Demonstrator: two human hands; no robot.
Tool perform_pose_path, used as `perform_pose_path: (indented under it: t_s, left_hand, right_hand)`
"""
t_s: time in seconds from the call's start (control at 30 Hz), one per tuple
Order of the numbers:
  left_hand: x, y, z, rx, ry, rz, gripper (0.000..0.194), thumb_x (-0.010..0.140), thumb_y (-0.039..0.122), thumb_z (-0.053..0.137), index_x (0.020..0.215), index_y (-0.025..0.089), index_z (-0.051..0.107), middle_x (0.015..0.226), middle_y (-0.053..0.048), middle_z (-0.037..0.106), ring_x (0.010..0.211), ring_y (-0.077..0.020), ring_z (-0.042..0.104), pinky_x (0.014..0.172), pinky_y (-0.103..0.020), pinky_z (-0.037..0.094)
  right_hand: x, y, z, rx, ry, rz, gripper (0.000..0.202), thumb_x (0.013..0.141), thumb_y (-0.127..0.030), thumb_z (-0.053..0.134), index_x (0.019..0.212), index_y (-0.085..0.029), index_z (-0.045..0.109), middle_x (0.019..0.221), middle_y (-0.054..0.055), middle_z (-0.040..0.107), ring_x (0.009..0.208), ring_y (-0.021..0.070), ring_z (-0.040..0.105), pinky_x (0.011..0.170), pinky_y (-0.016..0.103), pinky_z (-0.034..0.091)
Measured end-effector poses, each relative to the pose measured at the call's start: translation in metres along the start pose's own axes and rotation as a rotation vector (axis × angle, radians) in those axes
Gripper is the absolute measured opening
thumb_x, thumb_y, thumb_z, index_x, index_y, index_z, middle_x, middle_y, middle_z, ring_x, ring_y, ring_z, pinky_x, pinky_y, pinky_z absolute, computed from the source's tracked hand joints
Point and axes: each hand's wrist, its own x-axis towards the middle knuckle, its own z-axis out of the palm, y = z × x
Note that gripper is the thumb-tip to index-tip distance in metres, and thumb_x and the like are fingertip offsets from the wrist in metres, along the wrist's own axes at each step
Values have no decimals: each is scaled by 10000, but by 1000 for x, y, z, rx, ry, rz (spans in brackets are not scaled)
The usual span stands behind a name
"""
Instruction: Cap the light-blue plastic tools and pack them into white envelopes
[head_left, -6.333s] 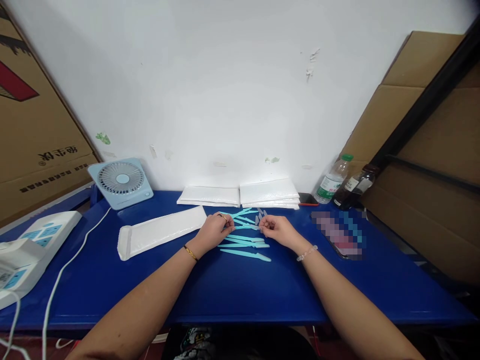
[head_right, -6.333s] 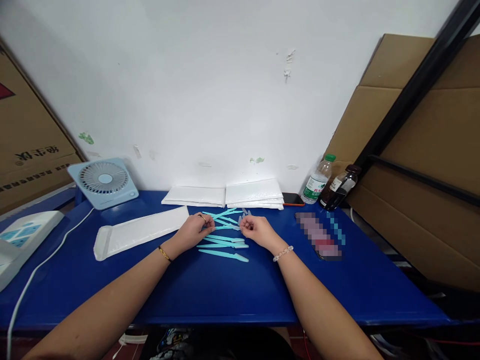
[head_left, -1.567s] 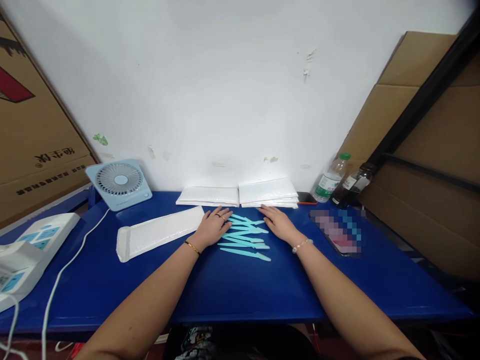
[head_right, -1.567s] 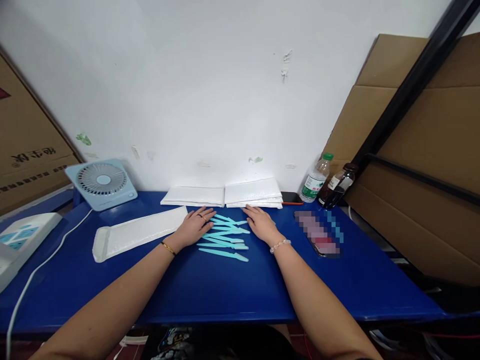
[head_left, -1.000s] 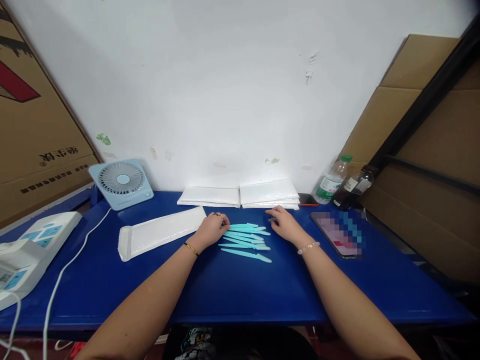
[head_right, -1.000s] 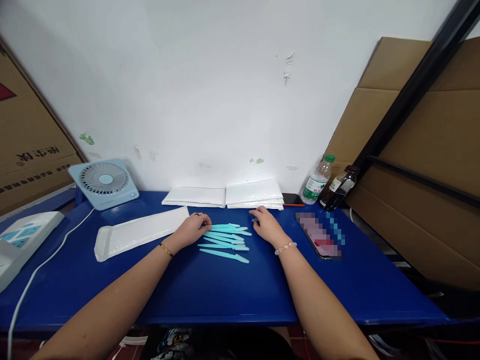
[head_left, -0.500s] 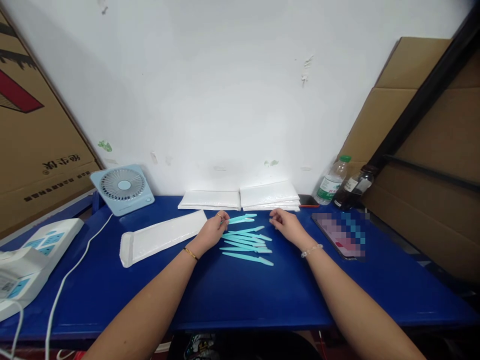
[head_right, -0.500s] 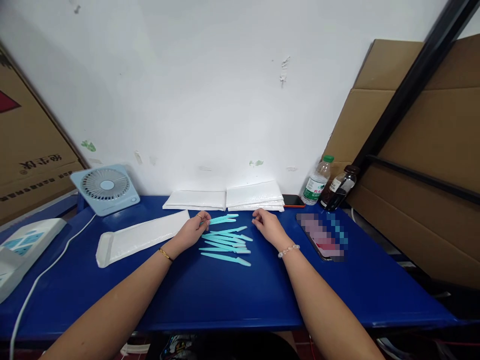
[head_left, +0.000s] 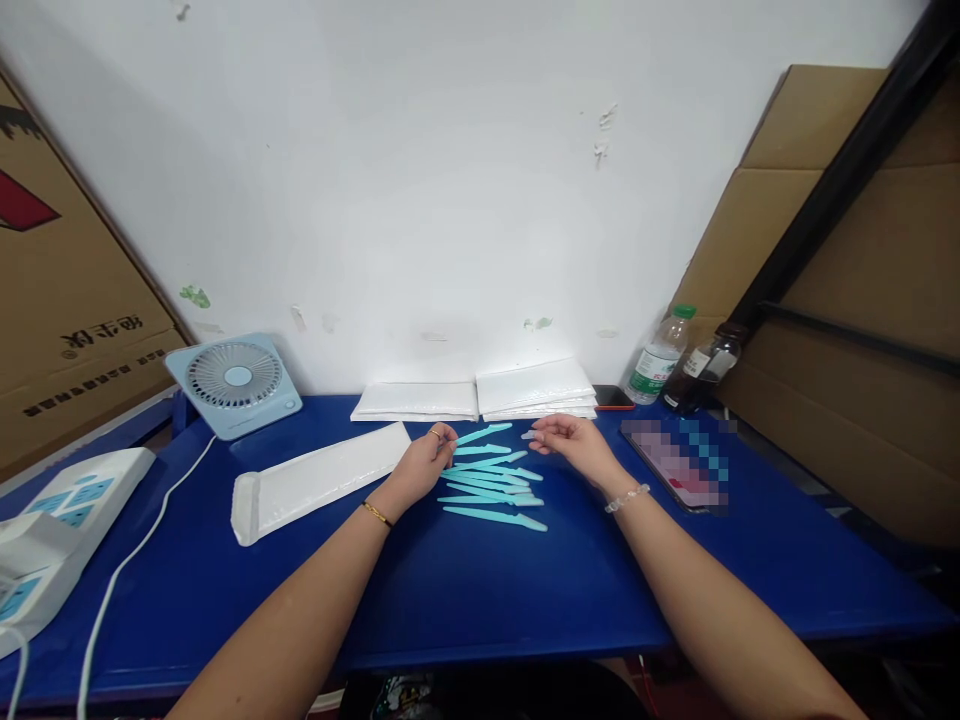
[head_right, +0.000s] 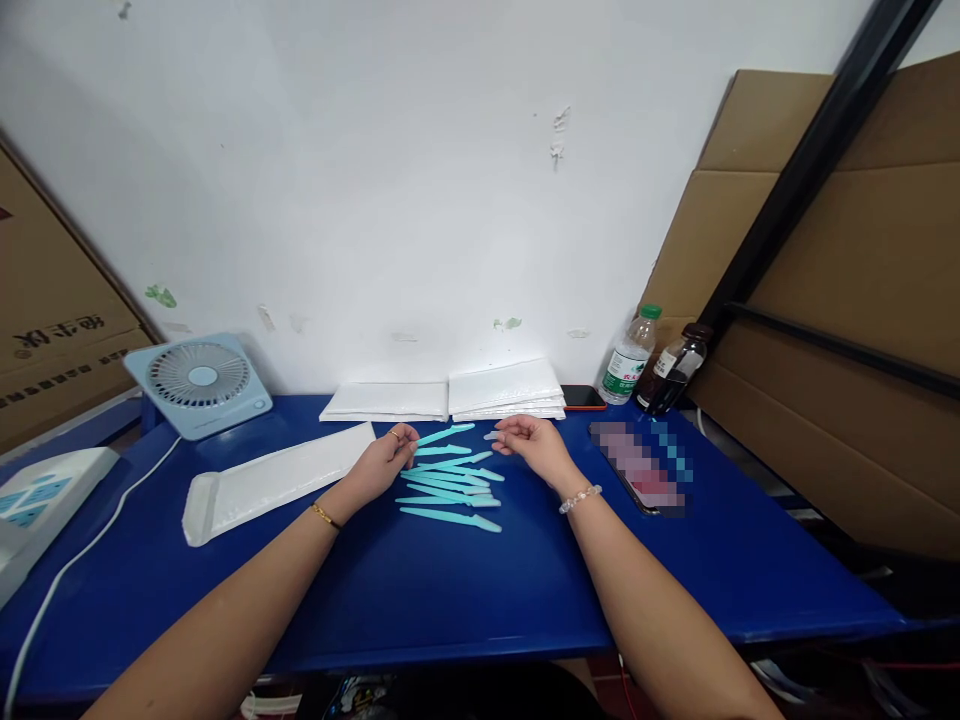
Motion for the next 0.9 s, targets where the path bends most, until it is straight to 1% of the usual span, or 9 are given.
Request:
perform_pose_path:
  t_s: [0.1,0.2,0.3,0.43,0.57,0.7,0.83,0.9]
  left_hand:
    - [0,0,0,-9,3,4,200,900,371,354,908,209,472,647,32,560,618,-137,523,625,-265,383]
    - [0,-1,1,-16,-8,7,213,900,382,356,909,212,484,652,34,561,625,-136,525,636,-264,386]
    - [0,-1,2,-14,-23,12,215,899,389,355,891,213,478,655,33,557,627,-136,525,648,-266,390]
    - [-1,1,2,-26,-50,27,212,901,387,352,896,212,472,670,28,554,636,-138,527,654,-270,399]
    - [-2,5,0,-45,-77,26,229,900,400,356,907,208,479,670,21,549,649,-144,534,650,-272,413]
    - [-3,6,1,-66,-94,46,232,897,403,371,906,205,493,670,20,550,649,-138,534,650,-266,421]
    - [-3,7,3,-85,-121,78,235,894,403,382,910,205,508,669,23,557,636,-129,525,627,-251,415]
    - [-3,8,3,-78,-128,84,239,895,406,378,910,205,508,672,21,559,637,-129,524,625,-251,410]
  right_hand:
    - [1,1,-1,-8,3,-35,343,697,-421,725,891,-147,654,781,64,716,672,174,687,609,274,543]
    - [1,1,0,8,52,-11,335,723,-460,696,811,-145,625,690,42,687,590,159,672,532,248,518]
    - [1,0,5,44,70,-14,342,736,-482,677,786,-155,590,667,30,674,548,148,658,483,230,489]
    - [1,1,12,57,40,-38,349,746,-494,662,789,-160,572,683,29,673,557,143,657,491,230,480]
    - [1,4,15,53,1,-44,349,759,-492,648,820,-158,567,690,27,668,563,144,655,497,235,474]
    - [-2,2,19,41,-35,-46,340,771,-485,638,821,-157,564,685,21,657,563,141,651,499,236,472]
    - [-6,-3,27,-6,-130,-43,328,792,-483,609,800,-159,558,679,20,649,557,140,644,510,246,483]
    - [-6,-5,27,-69,-141,-54,325,807,-487,582,817,-162,566,698,26,652,557,142,641,514,254,487]
